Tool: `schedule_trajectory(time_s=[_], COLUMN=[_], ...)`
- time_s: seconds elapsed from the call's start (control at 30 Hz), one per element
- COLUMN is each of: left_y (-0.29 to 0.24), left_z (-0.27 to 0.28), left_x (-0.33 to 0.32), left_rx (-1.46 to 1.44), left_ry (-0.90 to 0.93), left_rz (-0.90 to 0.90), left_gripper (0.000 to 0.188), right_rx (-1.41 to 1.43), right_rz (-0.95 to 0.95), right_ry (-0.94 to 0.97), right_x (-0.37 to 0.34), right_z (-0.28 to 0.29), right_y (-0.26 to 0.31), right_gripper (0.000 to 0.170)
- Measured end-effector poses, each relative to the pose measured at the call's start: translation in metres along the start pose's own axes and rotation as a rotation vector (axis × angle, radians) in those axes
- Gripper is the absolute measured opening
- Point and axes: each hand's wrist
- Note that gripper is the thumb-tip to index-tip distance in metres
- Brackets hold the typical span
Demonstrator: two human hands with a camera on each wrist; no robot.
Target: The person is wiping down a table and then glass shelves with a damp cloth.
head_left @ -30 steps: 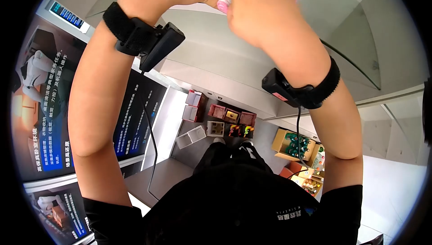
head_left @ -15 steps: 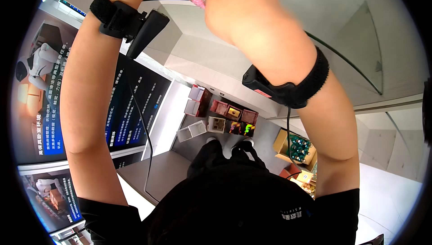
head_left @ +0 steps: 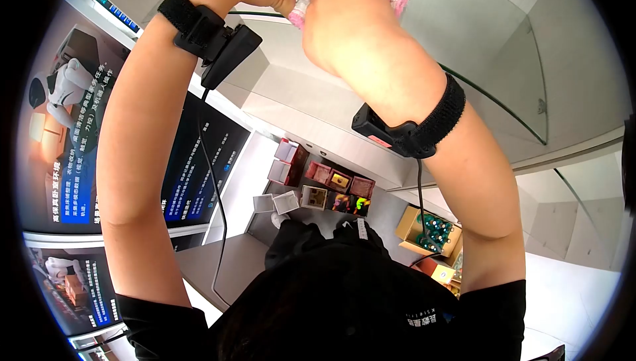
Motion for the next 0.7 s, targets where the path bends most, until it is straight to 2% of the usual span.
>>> schedule_trajectory(time_s=[0.17, 0.23, 0.37, 0.43, 0.47, 0.5, 0.53, 0.6, 0.63, 0.67, 0.7], left_y=[-0.003, -0.002, -0.012, -0.007, 0.012, -0.001, 0.004, 0.011, 0.011, 0.014, 0.015], left_z=[-0.001, -0.003, 0.002, -0.008, -0.009, 0.001, -0.004, -0.017, -0.017, -0.017, -0.018], left_x=[-0.003, -0.003, -0.011, 0.002, -0.001, -0.013, -0.008, 0.002, 0.006, 0.007, 0.007], left_rx=[0.031, 0.023, 0.002, 0.034, 0.049, -0.006, -0.001, 0.012, 0.022, 0.025, 0.006], left_ry=[-0.075, -0.057, -0.027, -0.032, -0.038, -0.057, -0.066, -0.245, -0.180, -0.195, -0.193], left_rz=[-0.012, -0.017, -0.067, -0.078, -0.085, -0.145, -0.154, -0.160, -0.120, -0.139, -0.142], left_gripper=[0.053, 0.052, 0.052, 0.054, 0.056, 0.045, 0.045, 0.054, 0.062, 0.062, 0.060], right_rx=[0.010, 0.033, -0.006, -0.009, -0.029, -0.030, -0.035, -0.030, -0.019, -0.036, 0.011], right_rz=[-0.011, 0.067, 0.034, -0.051, -0.059, -0.061, -0.062, -0.073, -0.075, -0.091, -0.078], right_ry=[-0.105, 0.062, 0.049, 0.071, 0.072, 0.050, 0.029, -0.004, -0.033, -0.039, -0.137], right_x=[-0.004, -0.012, -0.004, -0.005, 0.004, 0.002, 0.002, 0.000, -0.002, -0.004, -0.007], right_z=[0.000, 0.027, 0.007, 0.006, 0.009, 0.005, 0.002, -0.002, -0.004, -0.006, -0.009], right_y=[0.000, 0.001, 0.001, 0.000, 0.013, 0.009, 0.008, 0.005, 0.003, 0.002, 0.002], right_gripper=[0.022, 0.022, 0.023, 0.025, 0.025, 0.025, 0.026, 0.026, 0.027, 0.027, 0.027])
Point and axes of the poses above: each hand's wrist, its own x-axis towards the middle knuckle, its own z-axis out of the back of the hand, y = z × x, and after that the axes turned 1 degree about -y, right-handed
